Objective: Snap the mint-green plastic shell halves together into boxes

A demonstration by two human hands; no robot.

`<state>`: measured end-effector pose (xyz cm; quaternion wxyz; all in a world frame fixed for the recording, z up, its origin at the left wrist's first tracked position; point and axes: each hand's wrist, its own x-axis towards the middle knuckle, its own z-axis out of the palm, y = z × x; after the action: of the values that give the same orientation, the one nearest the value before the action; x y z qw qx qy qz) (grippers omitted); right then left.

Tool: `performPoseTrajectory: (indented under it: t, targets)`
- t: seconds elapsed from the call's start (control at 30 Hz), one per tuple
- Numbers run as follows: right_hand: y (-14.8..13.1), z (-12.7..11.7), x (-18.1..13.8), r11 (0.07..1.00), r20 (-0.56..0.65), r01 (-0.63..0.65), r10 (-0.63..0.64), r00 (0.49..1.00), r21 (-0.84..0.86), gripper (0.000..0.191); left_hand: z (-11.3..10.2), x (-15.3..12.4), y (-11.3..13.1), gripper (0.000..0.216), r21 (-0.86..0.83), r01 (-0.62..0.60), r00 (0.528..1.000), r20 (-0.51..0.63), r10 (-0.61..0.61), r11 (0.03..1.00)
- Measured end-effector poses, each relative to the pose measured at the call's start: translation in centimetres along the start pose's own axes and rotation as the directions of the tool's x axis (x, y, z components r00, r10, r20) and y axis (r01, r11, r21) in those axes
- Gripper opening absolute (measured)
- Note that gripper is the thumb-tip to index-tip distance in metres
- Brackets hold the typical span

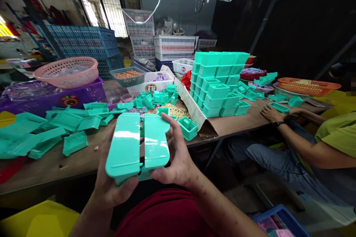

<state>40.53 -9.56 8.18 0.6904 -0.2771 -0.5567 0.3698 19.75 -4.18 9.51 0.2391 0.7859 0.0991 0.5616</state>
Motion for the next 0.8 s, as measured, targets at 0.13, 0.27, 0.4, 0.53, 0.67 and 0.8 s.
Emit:
performPoseTrajectory:
  t: [0.13, 0.27, 0.4, 0.53, 0.67, 0.8]
  targets:
    - [-1.0, 1.0, -0.8, 1.000, 0.017, 0.008, -0.008, 1.000, 0.005, 0.139, -1.1, -0.5, 1.8, 0.115, 0.035, -0.005, 0.999, 0.042, 0.004, 0.999]
    - [-2.6, 1.7, -2.1, 0.999, 0.054, 0.043, -0.044, 0.998, 0.013, 0.131, -2.1, -1.6, 4.0, 0.114, 0.048, 0.036, 0.996, 0.081, -0.040, 0.998]
    - [-3.4, 2.2, -3.3, 0.996, 0.114, 0.081, -0.083, 0.990, 0.022, 0.132, -2.9, -2.5, 6.7, 0.109, 0.074, 0.046, 0.984, 0.167, -0.057, 0.996]
    - [-3.8, 2.7, -4.1, 0.996, 0.170, 0.071, -0.078, 0.982, 0.046, 0.145, -3.9, -3.3, 8.6, 0.097, 0.150, -0.014, 0.971, 0.237, -0.022, 0.989]
    - [-4.9, 3.0, -4.1, 1.000, 0.300, 0.013, -0.011, 0.954, -0.006, 0.147, -4.5, -4.5, 8.4, 0.096, 0.367, 0.021, 0.977, 0.192, -0.098, 0.930]
    - [-5.5, 2.7, -4.0, 0.985, 0.322, -0.041, 0.093, 0.942, -0.167, 0.118, -4.4, -5.3, 7.2, 0.132, 0.538, 0.062, 0.985, 0.104, -0.139, 0.841]
